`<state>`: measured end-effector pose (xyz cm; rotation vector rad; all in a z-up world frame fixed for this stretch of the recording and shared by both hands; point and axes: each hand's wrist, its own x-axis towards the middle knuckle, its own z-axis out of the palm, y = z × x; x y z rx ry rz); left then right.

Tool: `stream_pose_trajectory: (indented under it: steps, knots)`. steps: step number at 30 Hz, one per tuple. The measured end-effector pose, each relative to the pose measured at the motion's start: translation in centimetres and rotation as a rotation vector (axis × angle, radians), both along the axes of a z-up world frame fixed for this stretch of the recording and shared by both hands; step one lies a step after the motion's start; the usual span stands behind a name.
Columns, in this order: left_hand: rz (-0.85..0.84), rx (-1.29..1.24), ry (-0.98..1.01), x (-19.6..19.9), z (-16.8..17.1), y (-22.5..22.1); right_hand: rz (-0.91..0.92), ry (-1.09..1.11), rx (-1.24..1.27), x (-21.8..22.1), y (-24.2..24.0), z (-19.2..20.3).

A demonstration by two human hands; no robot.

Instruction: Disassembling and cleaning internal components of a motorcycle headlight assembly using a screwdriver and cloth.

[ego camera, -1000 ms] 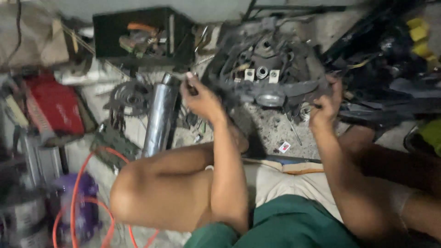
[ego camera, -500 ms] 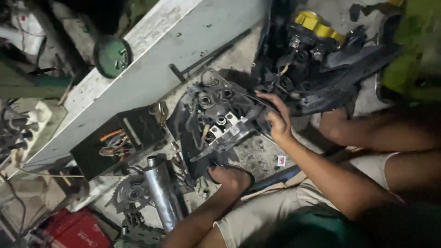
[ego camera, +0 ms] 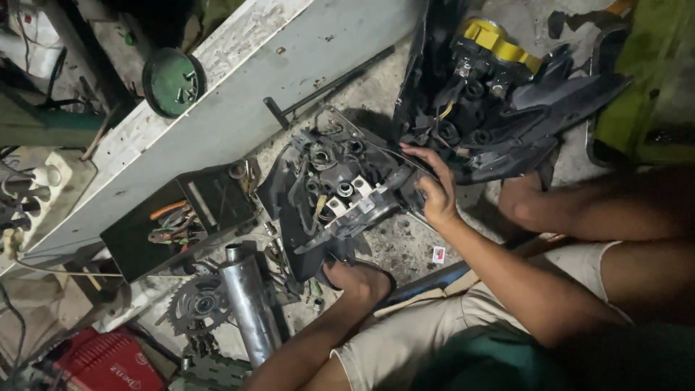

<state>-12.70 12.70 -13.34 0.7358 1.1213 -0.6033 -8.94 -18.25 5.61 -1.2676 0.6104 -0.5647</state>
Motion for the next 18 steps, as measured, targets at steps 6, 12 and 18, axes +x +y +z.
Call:
stream_pose_trajectory:
  steps: [6,12,18]
  knots:
    - [-0.287,-2.318,-0.365,0.2,-6.1,-0.1,-0.052,0.134,-0.115,-2.6,2.1,-0.5]
    - [-0.092,-1.237,-0.697,-1.3,-1.5,0.6,-0.112,0.617,-0.097,-7.6,6.9,-6.1]
    - [-0.281,0.038,-1.412,13.6,39.3,-5.4,0.344,1.178,-0.338,-10.7,5.0,-15.9]
